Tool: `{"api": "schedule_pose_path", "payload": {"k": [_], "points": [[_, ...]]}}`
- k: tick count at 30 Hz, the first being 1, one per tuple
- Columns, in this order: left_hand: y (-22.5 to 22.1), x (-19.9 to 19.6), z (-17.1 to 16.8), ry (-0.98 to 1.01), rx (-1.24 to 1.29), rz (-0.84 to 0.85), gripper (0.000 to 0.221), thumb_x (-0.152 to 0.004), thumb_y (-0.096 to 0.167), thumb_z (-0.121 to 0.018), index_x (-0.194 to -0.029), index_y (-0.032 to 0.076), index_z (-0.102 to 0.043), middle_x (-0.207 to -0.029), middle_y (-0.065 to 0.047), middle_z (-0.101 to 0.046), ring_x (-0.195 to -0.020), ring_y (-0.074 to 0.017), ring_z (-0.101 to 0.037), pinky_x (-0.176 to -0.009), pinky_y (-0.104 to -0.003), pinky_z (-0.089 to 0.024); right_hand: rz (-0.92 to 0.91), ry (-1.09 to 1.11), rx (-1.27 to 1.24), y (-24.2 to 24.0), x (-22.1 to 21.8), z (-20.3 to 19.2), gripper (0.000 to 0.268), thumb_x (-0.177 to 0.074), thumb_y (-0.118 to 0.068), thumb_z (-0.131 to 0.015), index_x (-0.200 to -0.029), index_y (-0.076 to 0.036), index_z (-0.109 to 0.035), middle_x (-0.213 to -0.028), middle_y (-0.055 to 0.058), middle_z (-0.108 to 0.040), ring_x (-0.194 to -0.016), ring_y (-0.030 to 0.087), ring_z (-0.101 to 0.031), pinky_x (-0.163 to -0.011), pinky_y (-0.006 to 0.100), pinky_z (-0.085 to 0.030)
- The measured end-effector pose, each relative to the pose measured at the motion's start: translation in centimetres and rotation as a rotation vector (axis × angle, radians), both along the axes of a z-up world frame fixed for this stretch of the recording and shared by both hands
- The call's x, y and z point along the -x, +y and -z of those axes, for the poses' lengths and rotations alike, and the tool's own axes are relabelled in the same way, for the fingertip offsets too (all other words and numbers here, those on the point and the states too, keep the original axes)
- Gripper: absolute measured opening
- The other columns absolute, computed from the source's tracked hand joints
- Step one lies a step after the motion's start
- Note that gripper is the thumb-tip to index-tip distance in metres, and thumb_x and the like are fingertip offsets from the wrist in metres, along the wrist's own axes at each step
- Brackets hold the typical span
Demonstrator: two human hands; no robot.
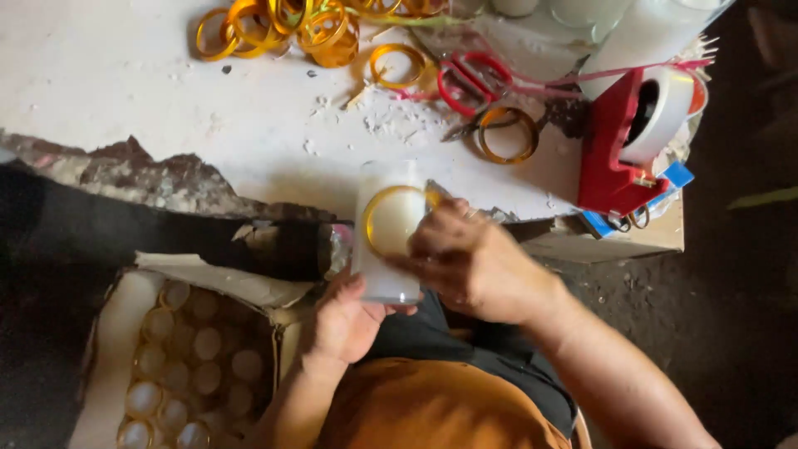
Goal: Fitting decorative gold rings onto white pillar candles, trimming wicks, and packing them into a cardboard box.
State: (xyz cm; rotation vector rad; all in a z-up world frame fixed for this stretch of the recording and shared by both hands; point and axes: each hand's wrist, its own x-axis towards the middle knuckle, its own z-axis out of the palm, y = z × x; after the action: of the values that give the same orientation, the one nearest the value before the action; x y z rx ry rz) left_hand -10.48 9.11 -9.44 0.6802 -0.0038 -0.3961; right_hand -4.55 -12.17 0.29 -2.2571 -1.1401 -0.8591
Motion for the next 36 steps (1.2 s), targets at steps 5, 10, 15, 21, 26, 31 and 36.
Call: {"api": "schedule_pose_path", "payload": {"k": [5,10,15,21,26,31,36], "points": [[0.0,-1.2,0.7,0.101,0.061,-0.014,0.052,-0.088,0.044,-0.063,-0.125,0.008,-0.068,-0.111,-0.016,-0.075,-0.090,-0.0331,-0.071,-0.072,-0.050,-0.059,0.177,-0.180,0.130,-4.5,-5.1,2.0,0.024,-0.103,-0.016,-0.064,-0.084,-0.013,-0.077,-0.083,0.006,-0.067,-0.079,0.029,-0.061,-0.079,0.043,-0.049],[-0.2,-1.5,1.0,-0.005,-0.132,-0.088,0.035,-0.089,0.030,-0.067,-0.118,0.009,-0.070,-0.106,-0.013,-0.076,-0.090,-0.0285,-0.071,-0.076,-0.048,-0.060,-0.171,-0.015,0.071,1.9,0.1,-3.6,0.026,-0.105,-0.010,-0.050,-0.096,-0.009,-0.074,-0.082,0.007,-0.056,-0.077,0.029,-0.058,-0.090,0.049,-0.051],[-0.3,-0.9,-2.3,0.044,0.053,-0.050,0.046,-0.088,0.032,-0.067,-0.128,0.009,-0.065,-0.111,-0.015,-0.075,-0.095,-0.0313,-0.071,-0.080,-0.052,-0.060,0.028,-0.268,0.180,-3.3,-7.6,1.4,0.020,-0.106,0.000,-0.051,-0.100,-0.001,-0.070,-0.086,0.014,-0.059,-0.085,0.034,-0.062,-0.088,0.052,-0.052],[-1.1,-2.0,-1.0,0.027,0.430,0.044,0.065,-0.089,0.065,-0.056,-0.128,0.015,-0.065,-0.113,-0.014,-0.073,-0.094,-0.0325,-0.069,-0.079,-0.049,-0.058,-0.232,0.046,0.038,-0.3,-3.7,1.8,0.015,-0.098,0.005,-0.055,-0.101,0.011,-0.068,-0.096,0.026,-0.063,-0.095,0.046,-0.063,-0.088,0.056,-0.051],[-1.2,-2.7,-3.1,-0.048,0.416,0.041,0.059,-0.095,0.062,-0.050,-0.118,0.010,-0.066,-0.099,-0.012,-0.071,-0.083,-0.0283,-0.065,-0.074,-0.041,-0.052,0.124,0.005,0.099,-1.7,-5.9,4.7,0.025,-0.103,-0.026,-0.054,-0.090,-0.023,-0.074,-0.089,-0.003,-0.068,-0.088,0.022,-0.065,-0.076,0.037,-0.047],[0.0,-1.7,-0.9,-0.004,0.454,0.123,0.070,-0.094,0.065,-0.049,-0.128,0.005,-0.061,-0.115,-0.025,-0.069,-0.084,-0.0278,-0.069,-0.068,-0.038,-0.056,-0.282,0.159,-0.207,1.8,-3.3,3.5,0.017,-0.097,-0.013,-0.057,-0.091,-0.004,-0.069,-0.085,0.014,-0.057,-0.083,0.038,-0.057,-0.075,0.050,-0.047],[0.3,-4.8,0.6,-0.210,0.208,0.113,0.079,-0.081,0.056,-0.068,-0.136,0.000,-0.054,-0.120,-0.031,-0.065,-0.091,-0.0346,-0.068,-0.074,-0.047,-0.056,0.159,0.081,-0.015,-3.7,-6.9,3.6,0.015,-0.095,-0.020,-0.068,-0.108,-0.015,-0.075,-0.089,0.009,-0.067,-0.091,0.034,-0.068,-0.082,0.046,-0.049]]}}
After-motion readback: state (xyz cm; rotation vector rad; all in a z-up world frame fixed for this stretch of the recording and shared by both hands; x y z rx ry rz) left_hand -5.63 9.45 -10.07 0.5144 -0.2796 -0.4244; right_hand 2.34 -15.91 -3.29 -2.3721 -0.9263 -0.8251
